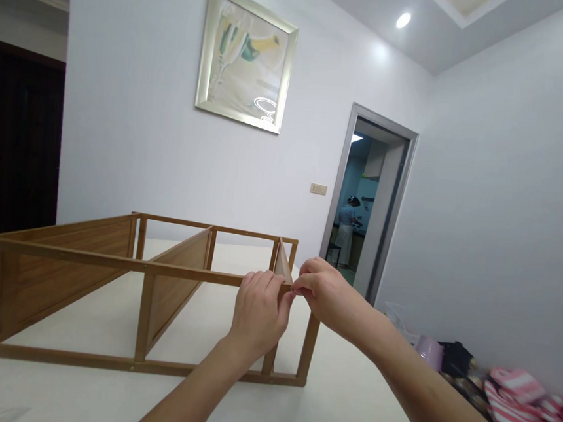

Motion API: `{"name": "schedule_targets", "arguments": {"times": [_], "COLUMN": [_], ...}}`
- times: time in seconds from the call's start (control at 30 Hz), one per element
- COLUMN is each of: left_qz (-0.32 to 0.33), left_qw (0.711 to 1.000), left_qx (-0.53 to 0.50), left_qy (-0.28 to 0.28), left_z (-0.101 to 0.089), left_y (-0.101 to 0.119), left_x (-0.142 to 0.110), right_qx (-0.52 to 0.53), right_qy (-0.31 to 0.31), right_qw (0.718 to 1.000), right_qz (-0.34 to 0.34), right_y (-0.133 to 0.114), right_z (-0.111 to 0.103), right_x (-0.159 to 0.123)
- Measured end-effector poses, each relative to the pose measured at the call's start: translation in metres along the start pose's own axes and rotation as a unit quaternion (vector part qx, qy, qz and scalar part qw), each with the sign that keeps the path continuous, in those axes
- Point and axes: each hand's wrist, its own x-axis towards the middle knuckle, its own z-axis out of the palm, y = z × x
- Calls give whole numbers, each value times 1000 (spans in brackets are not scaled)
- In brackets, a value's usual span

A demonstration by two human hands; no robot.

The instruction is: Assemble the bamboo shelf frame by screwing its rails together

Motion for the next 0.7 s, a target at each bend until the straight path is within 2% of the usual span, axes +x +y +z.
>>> {"name": "schedule_targets", "arguments": {"times": [0.13,0.37,0.5,0.7], "left_qz": [-20,-15,-11,3], "left_qw": [999,1000,1000,1000], "left_qx": [-19,-6,2,11], "left_qy": [-17,-13,-11,3], "left_z": [-5,-2,-1,2], "left_y": [2,1,0,-2], "left_x": [2,1,0,-1], "right_qx": [-57,-211,-227,-213], "right_qy": [-22,63,118,177], "right_qw": [998,972,962,959], "right_qz": [-7,-84,-93,-63], "right_y": [-8,-9,-6,-7], "right_z": [-5,8,20,35], "right_x": [-1,-22,-30,-37]}}
